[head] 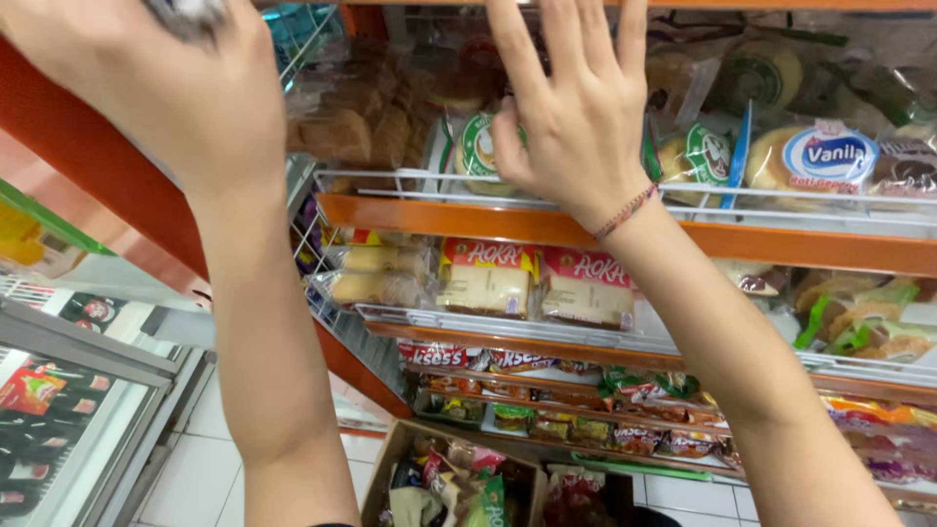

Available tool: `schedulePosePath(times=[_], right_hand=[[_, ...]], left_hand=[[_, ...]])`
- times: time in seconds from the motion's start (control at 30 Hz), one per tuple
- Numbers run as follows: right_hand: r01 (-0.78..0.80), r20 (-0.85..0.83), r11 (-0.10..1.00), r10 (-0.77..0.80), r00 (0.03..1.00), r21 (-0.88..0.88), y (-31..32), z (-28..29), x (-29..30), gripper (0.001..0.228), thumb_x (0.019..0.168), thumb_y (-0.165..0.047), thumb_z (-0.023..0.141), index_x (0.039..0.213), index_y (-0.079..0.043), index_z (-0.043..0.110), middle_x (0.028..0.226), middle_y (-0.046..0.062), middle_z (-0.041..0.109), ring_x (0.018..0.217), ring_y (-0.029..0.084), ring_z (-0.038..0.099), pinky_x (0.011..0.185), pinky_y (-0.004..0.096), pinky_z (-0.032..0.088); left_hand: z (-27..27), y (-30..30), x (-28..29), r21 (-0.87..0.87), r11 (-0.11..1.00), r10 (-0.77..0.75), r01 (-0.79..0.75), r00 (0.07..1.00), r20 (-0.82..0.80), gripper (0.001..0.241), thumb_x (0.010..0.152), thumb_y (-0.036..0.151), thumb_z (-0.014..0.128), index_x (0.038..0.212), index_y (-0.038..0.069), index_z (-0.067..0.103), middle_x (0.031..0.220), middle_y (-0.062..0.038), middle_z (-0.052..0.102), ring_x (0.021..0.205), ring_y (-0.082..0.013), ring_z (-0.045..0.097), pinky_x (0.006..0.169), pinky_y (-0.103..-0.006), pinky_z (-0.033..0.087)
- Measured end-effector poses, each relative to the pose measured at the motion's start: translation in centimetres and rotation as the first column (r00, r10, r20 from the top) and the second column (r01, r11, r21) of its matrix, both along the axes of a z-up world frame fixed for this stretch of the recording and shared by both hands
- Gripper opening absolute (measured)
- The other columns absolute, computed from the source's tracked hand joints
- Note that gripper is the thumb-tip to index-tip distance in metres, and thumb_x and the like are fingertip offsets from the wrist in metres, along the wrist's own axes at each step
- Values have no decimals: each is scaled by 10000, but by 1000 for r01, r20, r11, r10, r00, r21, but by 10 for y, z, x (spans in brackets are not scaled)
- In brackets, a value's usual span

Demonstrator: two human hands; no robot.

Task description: The person sprays a cleaning solution from a green bottle onto a convenience store shelf and wipes the shelf surfaces with a cloth.

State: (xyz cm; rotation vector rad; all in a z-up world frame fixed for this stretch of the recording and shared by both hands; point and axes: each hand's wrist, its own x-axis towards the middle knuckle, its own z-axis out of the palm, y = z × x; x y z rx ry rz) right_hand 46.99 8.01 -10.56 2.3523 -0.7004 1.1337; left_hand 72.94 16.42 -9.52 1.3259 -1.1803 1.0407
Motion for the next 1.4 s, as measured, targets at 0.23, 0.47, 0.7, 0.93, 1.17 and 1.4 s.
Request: schedulePosePath(times=[0.23,0.47,0.7,0.93,1.17,1.4], right_hand=[[-191,136,981,192,972,-23,30,-118,-68,562,925,54,632,1476,8,533,1593,228,448,1543,429,384,1292,693,118],[83,-12,994,-82,997,76,17,-179,-77,583,926,-79,618,1480,83,537,1609,232,444,1535,421,346,1241,719,126],[-79,17,995,78,997,66,6,-181,-54,546,974,-136,641,1465,70,519,1592,246,421,1516,409,365,1255,649,198],[-33,97,999,31,995,16,6,-176,-55,408,979,-4,720,1380,21,655,1410,167,554,1363,372,506,1195,503,408],[-54,205,999,54,977,-3,-1,-195,-55,417,814,81,751,1222,8,703,1237,131,597,1173,353,545,1048,492,461],[-74,263,992,99,960,-104,-7,-208,-51,335,871,72,825,1168,-58,745,1162,67,584,1083,300,555,962,456,450]], left_hand=[[-127,23,-117,-15,972,-233,236,964,126,553,944,606,736,1382,281,644,1476,-146,442,1402,-378,398,1181,-559,390],[-186,-34,-164,326,906,-334,269,928,164,586,961,481,707,1506,484,494,1709,20,211,1568,-368,219,1199,-683,246],[-217,-53,-115,262,959,-157,103,968,193,616,980,460,780,1537,444,517,1663,-15,328,1601,-324,225,1215,-559,240],[-229,-38,-78,118,976,-150,186,954,-260,671,1010,335,698,1576,271,344,1662,-103,210,1604,-429,145,1316,-579,162],[-256,-47,-134,149,919,-374,364,926,46,809,931,572,710,1608,345,329,1670,-118,119,1563,-434,102,1291,-613,211],[-255,-48,-64,52,974,-219,221,974,-54,722,959,486,742,1558,268,403,1697,-91,179,1576,-406,200,1264,-611,286]])
